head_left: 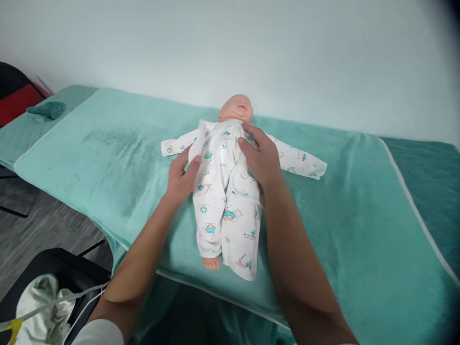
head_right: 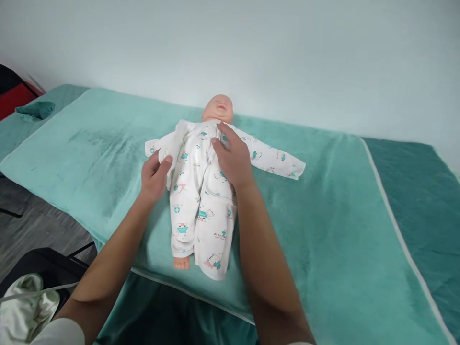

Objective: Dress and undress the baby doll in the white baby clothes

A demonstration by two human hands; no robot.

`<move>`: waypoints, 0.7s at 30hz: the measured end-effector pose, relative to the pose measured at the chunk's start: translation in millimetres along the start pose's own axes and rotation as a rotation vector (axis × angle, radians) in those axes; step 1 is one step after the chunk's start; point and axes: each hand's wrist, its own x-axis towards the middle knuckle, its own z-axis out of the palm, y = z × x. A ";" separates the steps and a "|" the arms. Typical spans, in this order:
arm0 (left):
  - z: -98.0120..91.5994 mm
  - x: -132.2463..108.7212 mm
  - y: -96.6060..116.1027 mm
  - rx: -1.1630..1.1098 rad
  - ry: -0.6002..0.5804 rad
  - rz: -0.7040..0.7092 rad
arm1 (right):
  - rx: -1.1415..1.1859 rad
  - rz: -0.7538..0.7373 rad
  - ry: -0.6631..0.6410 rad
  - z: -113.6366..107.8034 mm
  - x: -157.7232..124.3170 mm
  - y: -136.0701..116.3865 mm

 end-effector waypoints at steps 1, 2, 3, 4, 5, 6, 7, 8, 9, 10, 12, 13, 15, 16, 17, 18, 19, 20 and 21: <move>6.1 2.7 12.0 0.019 -0.029 0.084 | 0.006 -0.006 0.002 0.2 0.5 0.3; 12.2 4.0 23.0 0.062 -0.094 0.186 | 0.015 -0.017 0.008 0.7 0.9 0.8; 18.0 3.7 32.3 0.126 -0.178 0.296 | 0.026 -0.035 0.021 1.3 1.1 1.2; 23.1 1.8 39.5 0.208 -0.267 0.403 | 0.039 -0.058 0.045 1.9 1.0 1.2; 27.2 -1.3 44.3 0.299 -0.343 0.496 | 0.051 -0.084 0.078 2.4 0.7 0.7; 30.1 -5.6 47.1 0.386 -0.388 0.563 | 0.062 -0.111 0.118 2.8 0.1 -0.6; 31.7 -10.5 48.0 0.459 -0.397 0.599 | 0.071 -0.139 0.155 3.2 -0.6 -2.6; 31.9 -15.9 47.7 0.513 -0.376 0.609 | 0.073 -0.166 0.183 3.6 -1.4 -5.1; 30.9 -21.4 46.4 0.550 -0.339 0.600 | 0.066 -0.194 0.193 4.2 -2.3 -7.8; 29.2 -26.9 44.7 0.571 -0.292 0.578 | 0.048 -0.223 0.184 5.0 -3.1 -10.6; 24.7 -37.3 40.8 0.589 -0.201 0.518 | -0.020 -0.271 0.141 6.9 -4.3 -15.0; 22.8 -42.1 38.7 0.589 -0.161 0.487 | -0.060 -0.278 0.120 7.9 -4.4 -16.5; 20.9 -50.3 34.9 0.563 -0.098 0.421 | -0.120 -0.244 0.095 9.6 -3.2 -18.4; 20.9 -53.6 33.1 0.536 -0.081 0.392 | -0.138 -0.206 0.088 10.2 -2.0 -19.2; 21.4 -56.3 31.4 0.501 -0.077 0.368 | -0.149 -0.159 0.079 10.6 -0.5 -20.2; 22.3 -58.2 29.8 0.458 -0.077 0.349 | -0.155 -0.110 0.066 11.0 1.1 -21.4; 23.3 -59.6 28.3 0.407 -0.079 0.335 | -0.162 -0.065 0.049 11.4 2.6 -23.0; 24.3 -60.4 27.0 0.355 -0.076 0.327 | -0.169 -0.029 0.030 12.0 3.6 -24.8; 25.2 -60.7 25.7 0.308 -0.069 0.321 | -0.174 -0.003 0.011 12.8 4.2 -26.6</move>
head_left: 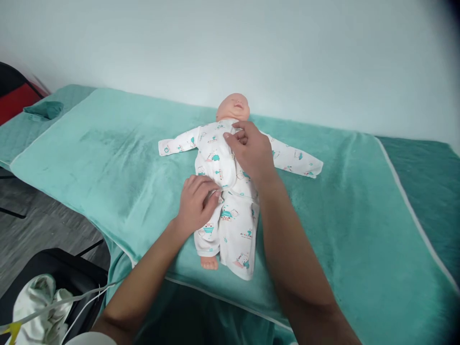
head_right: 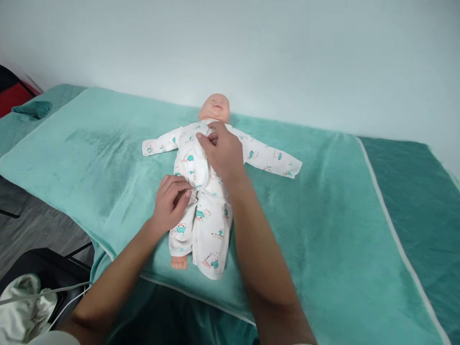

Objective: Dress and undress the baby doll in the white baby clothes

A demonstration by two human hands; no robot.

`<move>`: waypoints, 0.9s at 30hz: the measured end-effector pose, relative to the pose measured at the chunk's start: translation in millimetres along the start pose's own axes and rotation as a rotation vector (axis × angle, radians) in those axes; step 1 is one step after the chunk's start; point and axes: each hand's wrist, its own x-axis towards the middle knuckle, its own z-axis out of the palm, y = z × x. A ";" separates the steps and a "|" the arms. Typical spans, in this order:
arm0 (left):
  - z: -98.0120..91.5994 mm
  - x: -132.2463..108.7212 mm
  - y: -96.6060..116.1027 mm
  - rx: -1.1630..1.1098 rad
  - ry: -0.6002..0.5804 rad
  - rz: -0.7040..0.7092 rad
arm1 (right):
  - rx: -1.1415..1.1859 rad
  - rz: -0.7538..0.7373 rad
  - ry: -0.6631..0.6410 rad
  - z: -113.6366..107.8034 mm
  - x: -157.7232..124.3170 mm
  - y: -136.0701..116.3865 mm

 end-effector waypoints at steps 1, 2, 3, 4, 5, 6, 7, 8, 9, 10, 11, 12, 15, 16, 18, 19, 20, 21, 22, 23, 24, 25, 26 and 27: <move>0.9 -0.3 -0.8 -0.039 0.014 -0.005 | -0.002 0.014 -0.016 0.6 0.0 -1.8; 1.6 -0.4 -1.7 -0.071 0.027 -0.012 | 0.003 0.019 -0.027 1.5 -0.5 -3.2; 2.0 -0.6 -2.5 -0.095 0.041 -0.022 | 0.019 0.016 -0.031 2.3 -1.2 -4.0; 2.3 -0.8 -3.2 -0.115 0.052 -0.035 | 0.048 0.011 -0.029 3.1 -2.1 -4.0; 2.5 -1.1 -3.8 -0.132 0.063 -0.050 | 0.090 0.007 -0.023 3.8 -2.9 -3.3; 2.7 -1.7 -4.3 -0.147 0.071 -0.066 | 0.139 0.006 -0.015 4.1 -3.4 -1.9; 2.8 -2.6 -4.7 -0.159 0.077 -0.086 | 0.187 0.009 -0.008 4.2 -3.7 -0.1; 2.9 -3.9 -5.1 -0.167 0.082 -0.108 | 0.227 0.013 0.000 3.9 -3.7 1.9; 2.9 -5.6 -5.4 -0.177 0.084 -0.125 | 0.254 0.016 0.008 3.5 -3.5 3.9; 2.6 -7.6 -5.6 -0.188 0.083 -0.143 | 0.270 0.016 0.013 2.9 -3.3 5.6; 2.0 -9.8 -5.7 -0.201 0.081 -0.169 | 0.277 0.012 0.015 2.3 -3.1 6.8; 1.1 -11.7 -5.9 -0.216 0.077 -0.205 | 0.279 0.004 0.014 1.8 -3.0 7.7; -2.9 -9.3 -8.0 -0.265 0.069 -0.354 | 0.283 -0.015 -0.002 1.7 -3.6 8.7; -3.5 -3.0 -10.1 -0.279 0.079 -0.408 | 0.286 -0.019 0.018 2.1 -3.8 9.2; -0.7 21.4 -18.4 -0.303 0.122 -0.478 | 0.282 -0.025 0.139 2.9 -3.6 11.6; 3.4 39.5 -24.9 -0.310 0.143 -0.497 | 0.264 -0.031 0.228 2.9 -2.9 13.6; 9.6 60.6 -32.8 -0.323 0.164 -0.489 | 0.234 -0.038 0.316 2.4 -1.7 16.3; 17.7 83.7 -41.6 -0.338 0.161 -0.472 | 0.193 -0.047 0.385 1.3 0.1 19.3; 27.3 107.1 -50.7 -0.349 0.161 -0.457 | 0.150 -0.056 0.422 -0.4 2.2 22.5; 37.7 129.4 -59.3 -0.347 0.134 -0.438 | 0.114 -0.061 0.426 -2.6 4.7 25.6; 48.0 149.3 -66.7 -0.331 0.092 -0.421 | 0.093 -0.057 0.402 -5.0 7.4 28.4; 57.5 165.5 -72.5 -0.306 0.035 -0.408 | 0.088 -0.041 0.359 -7.3 10.0 30.6; 65.2 177.5 -76.3 -0.276 -0.035 -0.403 | 0.093 -0.014 0.307 -9.2 12.5 32.1; 70.8 185.1 -78.2 -0.246 -0.097 -0.404 | 0.099 0.019 0.259 -10.6 14.7 32.9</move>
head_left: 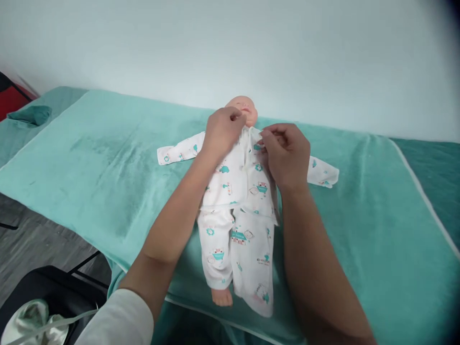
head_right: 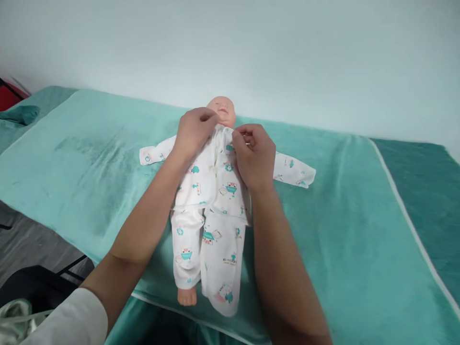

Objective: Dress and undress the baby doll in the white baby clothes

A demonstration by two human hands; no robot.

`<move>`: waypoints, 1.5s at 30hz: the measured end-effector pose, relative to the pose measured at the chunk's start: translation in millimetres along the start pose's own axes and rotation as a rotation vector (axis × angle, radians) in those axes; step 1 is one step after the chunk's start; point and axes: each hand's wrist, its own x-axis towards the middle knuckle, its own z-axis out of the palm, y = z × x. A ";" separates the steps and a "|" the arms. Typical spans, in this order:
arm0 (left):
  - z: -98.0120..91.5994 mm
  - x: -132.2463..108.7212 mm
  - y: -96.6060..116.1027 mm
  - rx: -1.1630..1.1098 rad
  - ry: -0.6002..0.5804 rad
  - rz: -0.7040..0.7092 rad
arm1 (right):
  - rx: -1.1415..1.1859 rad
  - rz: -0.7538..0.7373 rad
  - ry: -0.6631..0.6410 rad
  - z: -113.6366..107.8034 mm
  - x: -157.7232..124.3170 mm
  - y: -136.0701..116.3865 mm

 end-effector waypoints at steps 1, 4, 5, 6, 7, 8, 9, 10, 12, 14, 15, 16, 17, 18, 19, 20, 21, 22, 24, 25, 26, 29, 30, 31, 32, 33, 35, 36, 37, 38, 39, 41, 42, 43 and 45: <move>2.7 4.0 0.4 0.033 -0.045 -0.011 | -0.004 0.033 -0.037 -0.1 2.2 0.1; 0.8 -0.3 1.5 0.038 -0.129 -0.021 | -0.058 0.072 -0.086 3.2 9.0 -0.8; -1.8 -3.3 1.2 0.018 -0.149 -0.015 | -0.088 0.070 -0.094 5.1 12.1 -0.7; -4.3 -5.6 0.4 -0.001 -0.169 -0.009 | -0.125 0.065 -0.101 7.3 15.7 -0.3; -6.3 -7.0 -0.8 -0.013 -0.185 -0.006 | -0.167 0.060 -0.108 9.6 19.9 0.4; -7.4 -7.3 -2.4 -0.019 -0.196 -0.005 | -0.211 0.057 -0.113 12.0 24.2 1.0; -7.6 -6.9 -4.2 -0.021 -0.201 -0.006 | -0.255 0.057 -0.116 14.6 28.4 1.3; -6.9 -6.1 -6.0 -0.019 -0.200 -0.006 | -0.295 0.063 -0.118 17.3 32.1 1.1; -4.5 -4.4 -9.0 -0.003 -0.184 0.002 | -0.355 0.093 -0.116 22.6 36.7 -1.2; -2.5 -3.8 -10.4 0.039 -0.164 0.012 | -0.393 0.136 -0.111 26.8 37.4 -5.2; -2.1 -4.0 -10.2 0.063 -0.162 0.013 | -0.404 0.156 -0.111 28.1 36.7 -6.9; -2.3 -4.4 -9.6 0.084 -0.168 0.007 | -0.408 0.169 -0.112 28.5 35.7 -8.1; -2.9 -4.7 -8.7 0.097 -0.183 -0.004 | -0.402 0.175 -0.113 28.1 34.7 -8.4; -3.9 -5.0 -7.7 0.101 -0.204 -0.020 | -0.388 0.171 -0.115 27.0 33.8 -7.7; -5.0 -5.1 -6.8 0.099 -0.225 -0.039 | -0.367 0.159 -0.117 25.4 33.1 -6.1; -6.2 -5.1 -6.2 0.095 -0.240 -0.056 | -0.342 0.142 -0.123 23.4 32.8 -3.7; -7.2 -5.0 -5.9 0.092 -0.244 -0.069 | -0.318 0.123 -0.132 21.5 32.6 -0.8; -8.2 -4.9 -5.9 0.091 -0.238 -0.072 | -0.298 0.106 -0.143 19.8 32.6 2.0; -9.6 -5.1 -6.2 0.091 -0.220 -0.053 | -0.278 0.083 -0.162 17.9 33.0 6.7; -10.1 -5.5 -6.1 0.092 -0.218 -0.039 | -0.276 0.074 -0.164 17.9 33.2 8.2; -10.6 -5.9 -5.8 0.090 -0.222 -0.028 | -0.278 0.067 -0.158 18.5 33.6 9.0; -12.1 -7.6 -3.9 0.055 -0.229 -0.042 | -0.286 0.060 -0.099 21.8 35.6 8.8; -12.6 -8.0 -3.7 0.029 -0.224 -0.064 | -0.282 0.069 -0.082 22.7 36.6 8.4; -13.0 -8.2 -3.9 -0.006 -0.216 -0.089 | -0.270 0.087 -0.071 23.1 37.7 8.1; -13.2 -8.2 -4.7 -0.047 -0.207 -0.114 | -0.244 0.111 -0.067 23.1 38.7 8.0; -13.1 -8.0 -6.0 -0.095 -0.195 -0.134 | -0.201 0.137 -0.066 22.8 39.5 8.1; -12.0 -7.1 -9.5 -0.207 -0.161 -0.146 | -0.069 0.176 -0.060 22.1 40.3 9.1; -10.8 -6.5 -11.1 -0.265 -0.145 -0.137 | 0.007 0.182 -0.056 22.0 40.3 9.8; -9.4 -6.0 -12.3 -0.317 -0.129 -0.122 | 0.076 0.179 -0.055 22.3 40.1 10.7; -7.8 -5.7 -13.0 -0.359 -0.115 -0.105 | 0.130 0.171 -0.061 23.0 39.7 11.6; -6.3 -5.5 -13.1 -0.388 -0.103 -0.091 | 0.166 0.162 -0.071 23.9 39.4 12.4; -3.6 -5.8 -11.8 -0.409 -0.082 -0.080 | 0.204 0.167 -0.098 26.0 38.8 13.5; -2.8 -6.2 -10.9 -0.409 -0.076 -0.081 | 0.220 0.184 -0.109 26.9 38.6 13.6; -2.2 -6.6 -9.9 -0.407 -0.077 -0.084 | 0.239 0.208 -0.116 27.5 38.5 13.3; -1.7 -7.1 -8.0 -0.400 -0.091 -0.097 | 0.289 0.259 -0.124 27.8 38.4 11.9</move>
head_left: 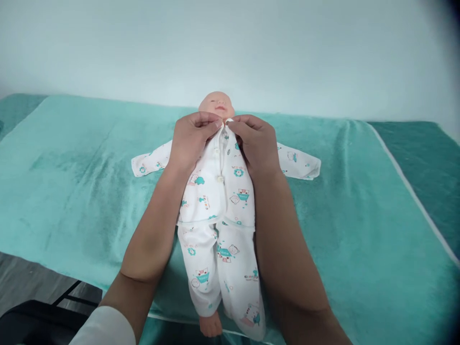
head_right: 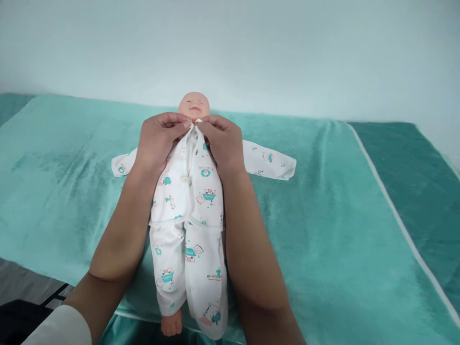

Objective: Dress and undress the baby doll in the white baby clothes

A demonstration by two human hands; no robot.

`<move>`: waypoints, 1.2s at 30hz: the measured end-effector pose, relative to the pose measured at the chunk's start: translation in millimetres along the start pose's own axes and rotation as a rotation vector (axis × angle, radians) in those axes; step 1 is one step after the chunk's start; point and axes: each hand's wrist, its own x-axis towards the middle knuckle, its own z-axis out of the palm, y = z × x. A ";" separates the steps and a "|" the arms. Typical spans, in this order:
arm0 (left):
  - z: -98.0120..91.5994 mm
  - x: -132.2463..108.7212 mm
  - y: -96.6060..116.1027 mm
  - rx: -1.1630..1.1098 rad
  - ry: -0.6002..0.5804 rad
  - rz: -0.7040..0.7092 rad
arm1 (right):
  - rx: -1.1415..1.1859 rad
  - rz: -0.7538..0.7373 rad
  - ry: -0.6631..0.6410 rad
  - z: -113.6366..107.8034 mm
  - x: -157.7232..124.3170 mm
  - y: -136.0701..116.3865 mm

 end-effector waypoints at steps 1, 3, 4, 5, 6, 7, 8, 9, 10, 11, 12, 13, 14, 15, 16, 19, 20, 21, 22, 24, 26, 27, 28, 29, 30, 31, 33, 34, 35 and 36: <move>0.4 -0.1 0.7 0.006 -0.005 -0.011 | 0.026 0.016 -0.005 0.1 -0.3 -1.0; 1.4 -0.1 2.2 0.031 -0.008 -0.033 | 0.074 0.029 -0.022 -0.3 -1.1 -3.1; 2.0 0.0 3.2 0.053 -0.003 -0.040 | 0.095 0.029 -0.033 -0.5 -1.5 -4.0; 2.7 0.0 4.4 0.083 0.007 -0.042 | 0.117 0.030 -0.043 -0.9 -1.8 -4.8; 3.3 -0.1 6.1 0.119 0.023 -0.041 | 0.137 0.037 -0.049 -1.2 -2.1 -5.4; 3.7 -0.4 8.2 0.163 0.043 -0.036 | 0.156 0.048 -0.051 -1.5 -2.3 -5.9; 4.0 -1.0 10.6 0.214 0.063 -0.031 | 0.171 0.062 -0.050 -1.9 -2.4 -6.2; 4.1 -1.7 13.3 0.267 0.078 -0.027 | 0.181 0.077 -0.049 -2.3 -2.3 -6.5; 3.9 -2.7 16.1 0.320 0.082 -0.025 | 0.188 0.090 -0.048 -2.7 -2.2 -6.8; 3.6 -3.6 18.7 0.369 0.075 -0.025 | 0.192 0.097 -0.048 -3.1 -2.0 -6.9; 3.2 -4.6 21.1 0.409 0.061 -0.025 | 0.190 0.098 -0.050 -3.6 -1.8 -7.0; 2.7 -5.5 22.9 0.439 0.042 -0.027 | 0.181 0.094 -0.054 -4.0 -1.5 -7.1; 2.3 -6.3 24.2 0.457 0.026 -0.029 | 0.167 0.087 -0.057 -4.5 -1.2 -7.2; 2.0 -6.9 24.9 0.461 0.015 -0.030 | 0.149 0.079 -0.060 -5.1 -0.9 -7.2; 1.9 -7.2 25.0 0.454 0.009 -0.032 | 0.130 0.071 -0.062 -5.5 -0.6 -7.3; 2.3 -7.3 22.7 0.379 0.007 -0.043 | 0.103 0.060 -0.072 -6.7 0.0 -7.6; 2.4 -7.0 21.2 0.347 0.011 -0.044 | 0.107 0.059 -0.076 -6.9 0.2 -7.5; 2.4 -6.5 19.6 0.316 0.015 -0.041 | 0.114 0.058 -0.080 -7.1 0.3 -7.4; 2.2 -6.0 17.9 0.288 0.019 -0.035 | 0.121 0.058 -0.084 -7.3 0.4 -7.2; 1.5 -4.9 14.8 0.244 0.024 -0.022 | 0.135 0.053 -0.091 -7.4 0.4 -6.2; 0.7 -4.0 12.4 0.224 0.016 -0.018 | 0.148 0.047 -0.093 -7.4 0.6 -4.6; 0.4 -3.7 11.5 0.222 0.013 -0.015 | 0.155 0.045 -0.092 -7.4 0.7 -3.6; 0.3 -3.4 10.9 0.221 0.011 -0.011 | 0.164 0.047 -0.089 -7.3 0.9 -2.5; 0.3 -3.3 10.4 0.221 0.010 -0.007 | 0.176 0.053 -0.087 -7.3 1.2 -1.4; 0.4 -3.2 10.1 0.220 0.010 -0.001 | 0.191 0.062 -0.087 -7.3 1.5 -0.4; 0.7 -3.1 9.8 0.218 0.011 0.002 | 0.206 0.072 -0.089 -7.2 1.9 0.6; 1.3 -3.3 9.8 0.219 0.017 0.003 | 0.232 0.090 -0.094 -7.3 2.4 2.1; 1.6 -3.6 10.0 0.222 0.021 0.000 | 0.237 0.096 -0.098 -7.4 2.6 2.5; 2.0 -3.9 10.4 0.226 0.025 -0.003 | 0.238 0.099 -0.100 -7.4 2.6 2.7; 2.3 -4.3 10.8 0.229 0.029 -0.004 | 0.239 0.101 -0.101 -7.5 2.5 2.8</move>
